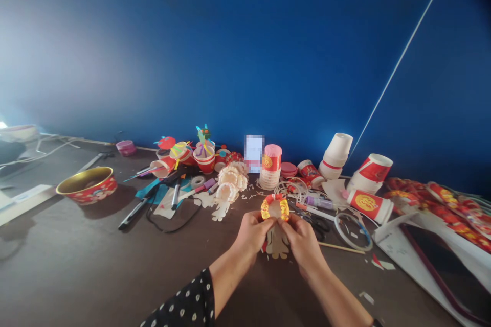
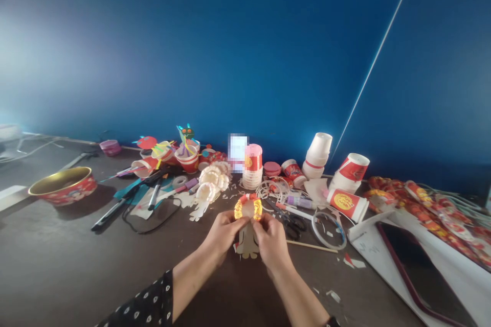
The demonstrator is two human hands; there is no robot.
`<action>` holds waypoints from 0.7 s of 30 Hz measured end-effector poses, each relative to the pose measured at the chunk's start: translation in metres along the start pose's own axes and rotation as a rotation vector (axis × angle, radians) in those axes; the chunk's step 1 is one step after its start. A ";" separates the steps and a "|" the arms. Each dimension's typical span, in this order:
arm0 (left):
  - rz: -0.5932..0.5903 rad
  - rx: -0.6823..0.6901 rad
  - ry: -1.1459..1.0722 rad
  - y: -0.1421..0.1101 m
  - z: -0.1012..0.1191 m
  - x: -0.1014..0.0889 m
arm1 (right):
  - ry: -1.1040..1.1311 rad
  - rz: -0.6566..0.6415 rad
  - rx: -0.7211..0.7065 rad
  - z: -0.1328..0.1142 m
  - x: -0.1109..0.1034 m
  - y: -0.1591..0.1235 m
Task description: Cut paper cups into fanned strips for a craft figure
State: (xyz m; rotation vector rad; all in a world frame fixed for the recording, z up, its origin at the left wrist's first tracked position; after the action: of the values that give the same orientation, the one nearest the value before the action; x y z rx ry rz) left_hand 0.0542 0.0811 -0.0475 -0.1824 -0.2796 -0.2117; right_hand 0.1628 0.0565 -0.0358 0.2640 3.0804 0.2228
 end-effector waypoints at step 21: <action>-0.005 -0.049 -0.032 0.000 0.001 -0.002 | 0.173 0.008 0.080 0.006 0.005 -0.002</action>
State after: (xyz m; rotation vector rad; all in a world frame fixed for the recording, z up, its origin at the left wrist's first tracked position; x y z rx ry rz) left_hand 0.0523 0.0815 -0.0467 -0.2336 -0.3068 -0.2205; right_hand 0.1581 0.0563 -0.0420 0.2738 3.2654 0.1288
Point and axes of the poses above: each hand's wrist, its own y-axis towards the middle knuckle, its own x-axis out of the palm, z = x × y, the point moved 9 cm from there along y, towards the middle knuckle, and after that the axes turned 3 degrees about -x, right-handed, at the moved point
